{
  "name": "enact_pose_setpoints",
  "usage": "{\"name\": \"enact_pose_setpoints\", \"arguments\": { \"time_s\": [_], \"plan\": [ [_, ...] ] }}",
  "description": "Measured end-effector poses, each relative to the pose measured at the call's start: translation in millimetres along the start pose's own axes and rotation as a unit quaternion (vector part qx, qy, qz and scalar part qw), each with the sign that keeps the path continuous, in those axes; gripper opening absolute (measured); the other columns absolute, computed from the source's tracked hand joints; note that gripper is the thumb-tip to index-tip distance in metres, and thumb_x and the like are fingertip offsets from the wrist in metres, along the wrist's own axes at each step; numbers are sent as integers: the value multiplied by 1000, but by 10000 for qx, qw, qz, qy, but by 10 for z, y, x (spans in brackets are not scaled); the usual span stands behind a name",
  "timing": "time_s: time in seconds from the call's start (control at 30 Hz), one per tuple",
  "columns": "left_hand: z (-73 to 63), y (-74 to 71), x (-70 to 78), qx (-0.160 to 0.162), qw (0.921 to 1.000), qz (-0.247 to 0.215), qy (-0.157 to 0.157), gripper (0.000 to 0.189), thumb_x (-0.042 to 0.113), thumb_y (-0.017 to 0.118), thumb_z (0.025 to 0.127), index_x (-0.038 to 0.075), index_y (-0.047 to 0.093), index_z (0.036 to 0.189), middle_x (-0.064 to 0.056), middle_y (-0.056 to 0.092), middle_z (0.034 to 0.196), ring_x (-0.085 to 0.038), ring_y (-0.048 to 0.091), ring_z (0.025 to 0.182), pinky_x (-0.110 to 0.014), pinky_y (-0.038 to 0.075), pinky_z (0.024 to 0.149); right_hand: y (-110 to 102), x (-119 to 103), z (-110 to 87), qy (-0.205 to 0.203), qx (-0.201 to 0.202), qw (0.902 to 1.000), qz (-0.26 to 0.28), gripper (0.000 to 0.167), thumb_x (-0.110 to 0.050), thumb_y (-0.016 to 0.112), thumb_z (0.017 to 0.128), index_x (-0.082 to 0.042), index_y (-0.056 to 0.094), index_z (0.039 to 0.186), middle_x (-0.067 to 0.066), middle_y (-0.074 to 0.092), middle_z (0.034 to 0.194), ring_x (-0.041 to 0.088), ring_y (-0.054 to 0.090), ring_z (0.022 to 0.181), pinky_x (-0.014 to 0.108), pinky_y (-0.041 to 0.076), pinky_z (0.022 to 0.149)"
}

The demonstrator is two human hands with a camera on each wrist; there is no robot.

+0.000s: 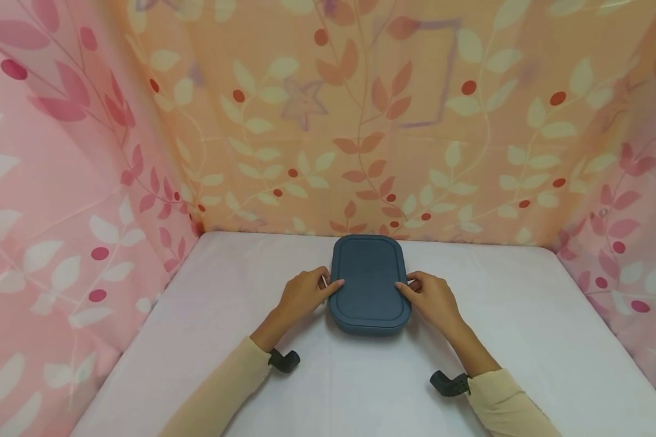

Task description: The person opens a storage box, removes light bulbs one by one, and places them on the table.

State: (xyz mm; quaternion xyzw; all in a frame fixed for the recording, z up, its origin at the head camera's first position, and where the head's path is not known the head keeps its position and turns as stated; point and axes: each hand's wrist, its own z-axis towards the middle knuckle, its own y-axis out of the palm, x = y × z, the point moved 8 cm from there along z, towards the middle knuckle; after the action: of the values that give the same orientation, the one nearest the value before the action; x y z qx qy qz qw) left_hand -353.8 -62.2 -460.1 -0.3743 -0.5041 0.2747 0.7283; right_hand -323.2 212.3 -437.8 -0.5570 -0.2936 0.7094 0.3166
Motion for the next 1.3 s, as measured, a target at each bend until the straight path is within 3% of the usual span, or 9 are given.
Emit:
{"name": "enact_pose_setpoints", "arguments": {
  "time_s": [0.83,1.13,1.3],
  "plan": [
    [-11,17,9,106,9997,4,226,38,57,61,97,20,61,90,10,59,72,-7,53,61,-26,44,52,-2,-26,-15,-151,48,9999,21,43,-34,74,94,4,70,115,11,75,91,24,73,82,44,60,74],
    [-9,-24,34,253,9990,-64,351,37,58,59,98,22,57,89,11,59,71,-7,52,59,-27,41,50,-65,-95,-24,-340,338,9988,-112,39,-30,74,95,4,70,115,9,75,88,23,71,79,42,59,69],
    [-21,-49,51,242,9991,-73,348,36,56,58,99,21,56,88,10,58,69,-8,51,57,-26,40,49,-59,-99,-23,-307,288,9991,-72,41,-30,73,95,5,70,117,10,75,90,24,71,81,43,60,72]
  ]
}}
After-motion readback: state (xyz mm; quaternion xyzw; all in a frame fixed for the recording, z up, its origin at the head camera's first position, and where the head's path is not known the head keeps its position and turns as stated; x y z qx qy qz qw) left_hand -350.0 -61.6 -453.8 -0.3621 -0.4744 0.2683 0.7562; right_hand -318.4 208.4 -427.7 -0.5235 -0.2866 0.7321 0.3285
